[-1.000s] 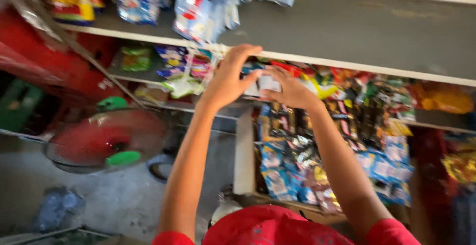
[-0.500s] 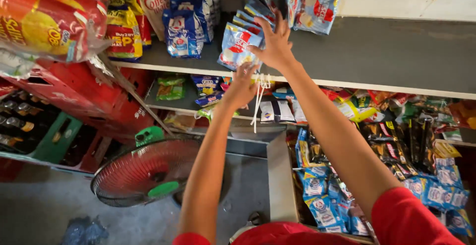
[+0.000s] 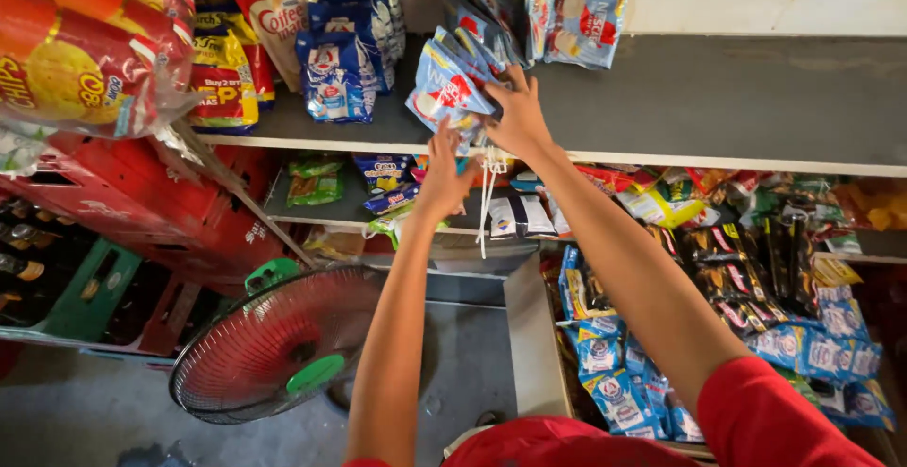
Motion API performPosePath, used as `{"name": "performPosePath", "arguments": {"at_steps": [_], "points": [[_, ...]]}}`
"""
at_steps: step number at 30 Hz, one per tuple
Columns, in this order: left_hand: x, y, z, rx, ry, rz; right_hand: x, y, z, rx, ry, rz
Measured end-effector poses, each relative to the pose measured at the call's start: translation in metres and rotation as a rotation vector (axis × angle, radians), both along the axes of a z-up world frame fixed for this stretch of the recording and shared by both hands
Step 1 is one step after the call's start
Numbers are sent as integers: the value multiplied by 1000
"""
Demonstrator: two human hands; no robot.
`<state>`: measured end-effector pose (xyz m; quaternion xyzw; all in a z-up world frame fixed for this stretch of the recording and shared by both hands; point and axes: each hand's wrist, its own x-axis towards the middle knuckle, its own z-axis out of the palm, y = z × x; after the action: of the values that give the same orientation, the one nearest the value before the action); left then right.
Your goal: Organizing and stocking various drink and snack packets on retail shelves.
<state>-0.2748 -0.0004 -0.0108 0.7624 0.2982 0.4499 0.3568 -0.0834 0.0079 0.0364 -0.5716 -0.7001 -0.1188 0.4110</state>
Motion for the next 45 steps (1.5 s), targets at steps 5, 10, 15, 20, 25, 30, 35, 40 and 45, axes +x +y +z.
{"name": "performPosePath", "arguments": {"at_steps": [5, 10, 15, 20, 25, 30, 35, 40, 45], "points": [[7, -39, 59, -20, -214, -50, 9, -52, 20, 166, 116, 30], [27, -96, 109, -182, -330, -118, 37, -130, 55, 165, 356, 124], [92, -129, 64, -305, -456, 44, 71, -220, 84, 102, 634, 236], [148, -194, 31, -932, -766, -513, 138, -297, 63, 16, 501, 234], [202, -243, -39, -1023, -857, -527, 184, -372, 50, -290, 445, 230], [226, -278, -94, -1143, -835, -307, 238, -420, -2, -293, 334, 224], [200, -286, -159, -1020, -539, -167, 297, -466, -37, -471, 456, -4], [156, -281, -196, -745, -329, 20, 391, -512, -87, -200, 282, -178], [122, -266, -187, -676, -307, 306, 442, -522, -99, -29, 470, -238]]}}
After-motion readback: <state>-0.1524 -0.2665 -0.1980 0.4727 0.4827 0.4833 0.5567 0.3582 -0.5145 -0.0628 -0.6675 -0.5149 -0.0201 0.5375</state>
